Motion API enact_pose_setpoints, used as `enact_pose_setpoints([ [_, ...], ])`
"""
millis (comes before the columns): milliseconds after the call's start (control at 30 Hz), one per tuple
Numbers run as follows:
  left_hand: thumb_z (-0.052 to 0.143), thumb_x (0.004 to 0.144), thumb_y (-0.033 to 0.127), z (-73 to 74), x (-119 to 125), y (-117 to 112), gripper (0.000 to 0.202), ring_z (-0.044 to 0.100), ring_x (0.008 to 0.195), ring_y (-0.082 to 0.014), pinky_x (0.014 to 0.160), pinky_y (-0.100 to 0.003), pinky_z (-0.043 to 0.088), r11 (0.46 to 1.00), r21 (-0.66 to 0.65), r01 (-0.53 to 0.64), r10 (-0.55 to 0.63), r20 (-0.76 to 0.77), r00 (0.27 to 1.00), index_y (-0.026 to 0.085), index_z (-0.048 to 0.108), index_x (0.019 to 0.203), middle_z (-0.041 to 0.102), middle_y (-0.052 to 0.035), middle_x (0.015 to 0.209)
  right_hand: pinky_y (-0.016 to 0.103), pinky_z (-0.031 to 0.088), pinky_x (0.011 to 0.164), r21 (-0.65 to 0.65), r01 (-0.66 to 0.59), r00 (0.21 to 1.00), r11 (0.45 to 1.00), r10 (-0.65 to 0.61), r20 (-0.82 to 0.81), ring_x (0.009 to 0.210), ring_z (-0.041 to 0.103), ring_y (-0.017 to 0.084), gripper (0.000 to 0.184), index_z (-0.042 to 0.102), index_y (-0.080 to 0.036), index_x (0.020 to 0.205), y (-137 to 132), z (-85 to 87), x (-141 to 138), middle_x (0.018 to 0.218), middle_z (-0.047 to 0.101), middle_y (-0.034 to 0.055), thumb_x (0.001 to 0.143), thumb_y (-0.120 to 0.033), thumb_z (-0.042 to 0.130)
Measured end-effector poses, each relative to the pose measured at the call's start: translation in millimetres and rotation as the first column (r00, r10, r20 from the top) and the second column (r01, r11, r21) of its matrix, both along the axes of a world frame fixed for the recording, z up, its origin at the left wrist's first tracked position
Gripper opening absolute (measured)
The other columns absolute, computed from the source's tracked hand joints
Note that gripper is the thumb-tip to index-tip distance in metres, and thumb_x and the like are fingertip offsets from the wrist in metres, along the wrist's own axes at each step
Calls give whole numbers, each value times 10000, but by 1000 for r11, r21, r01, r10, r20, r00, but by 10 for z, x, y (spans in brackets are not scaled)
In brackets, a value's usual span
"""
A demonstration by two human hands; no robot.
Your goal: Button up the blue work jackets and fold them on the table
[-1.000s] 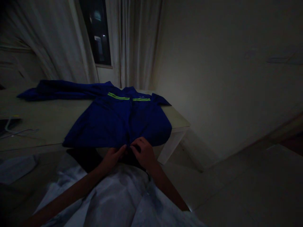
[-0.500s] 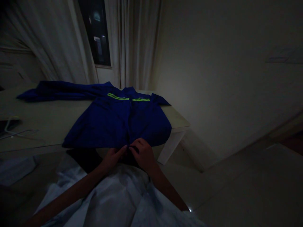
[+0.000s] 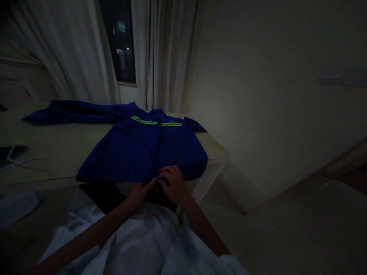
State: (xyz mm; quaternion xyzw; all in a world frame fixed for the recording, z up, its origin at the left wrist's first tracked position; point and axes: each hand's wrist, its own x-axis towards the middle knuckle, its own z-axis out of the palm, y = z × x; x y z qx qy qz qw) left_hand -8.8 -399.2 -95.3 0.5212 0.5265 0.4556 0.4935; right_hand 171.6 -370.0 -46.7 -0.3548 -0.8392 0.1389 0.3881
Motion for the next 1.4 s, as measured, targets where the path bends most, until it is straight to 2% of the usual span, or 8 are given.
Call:
enact_pose_setpoints([
  [100, 555, 745, 896, -17, -7, 18, 748, 487, 570, -156, 581, -291, 369, 999, 39, 14, -14, -12, 1000, 169, 705, 651, 549, -16, 554, 449, 407, 1037, -13, 23, 999, 1000, -22, 47, 1164, 613, 246, 104, 730, -251, 921, 47, 91, -3, 1197, 749, 34, 907, -155, 769],
  [233, 593, 716, 874, 16, -10, 15, 705, 475, 558, -149, 555, -284, 363, 999, 41, 3, -3, 12, 1000, 177, 682, 658, 563, -15, 572, 447, 377, 1056, -88, -45, 991, 995, 56, 123, 1238, 613, 246, 117, 720, -247, 955, 180, 165, -8, 1285, 737, 43, 911, -144, 751],
  [400, 655, 680, 816, 90, -21, 2, 636, 524, 598, -165, 581, -286, 392, 999, 31, 8, -9, 25, 1000, 181, 699, 684, 637, -37, 627, 451, 395, 1073, -126, -149, 973, 981, 168, 160, 1255, 633, 245, 145, 719, -247, 926, 362, 198, -5, 1301, 728, 40, 866, -133, 785],
  [567, 681, 663, 813, 65, -41, 8, 632, 560, 612, -181, 585, -287, 413, 1000, 24, 3, -4, 24, 1000, 181, 700, 666, 666, -53, 632, 467, 410, 1104, -114, -191, 966, 975, 207, 153, 1273, 631, 252, 139, 721, -247, 905, 404, 193, 0, 1310, 717, 47, 859, -134, 789],
  [800, 565, 738, 884, -1, -54, -14, 735, 520, 582, -159, 598, -290, 410, 995, 46, 85, -87, 26, 996, 169, 729, 680, 637, -46, 614, 411, 474, 1055, -110, -71, 995, 991, 63, -74, 1165, 656, 225, 63, 717, -233, 956, 190, 57, 31, 1189, 717, 75, 928, -177, 715],
  [1000, 636, 619, 924, 17, -70, -11, 741, 521, 587, -174, 615, -303, 409, 991, -72, -115, 120, 72, 990, 185, 674, 595, 574, -21, 558, 443, 461, 1057, 5, -28, 999, 1000, 28, -26, 1164, 639, 240, 95, 718, -242, 956, 33, -73, 69, 1184, 716, 72, 902, -174, 757],
  [1167, 653, 645, 882, 13, -79, -22, 688, 513, 586, -172, 611, -299, 407, 992, -59, -113, 116, 50, 992, 196, 659, 586, 567, -11, 550, 453, 462, 1029, 99, -16, 999, 995, 13, 36, 1172, 640, 260, 165, 714, -249, 992, 1, -161, 68, 1193, 724, 72, 872, -216, 823],
  [1400, 649, 658, 862, -44, -108, 23, 668, 502, 583, -171, 597, -296, 396, 995, -18, -100, 101, 23, 995, 199, 652, 574, 571, -15, 551, 469, 450, 1035, 159, 59, 998, 986, -60, 5, 1173, 650, 267, 88, 733, -259, 973, -19, -247, 8, 1114, 744, 68, 912, -220, 783],
])
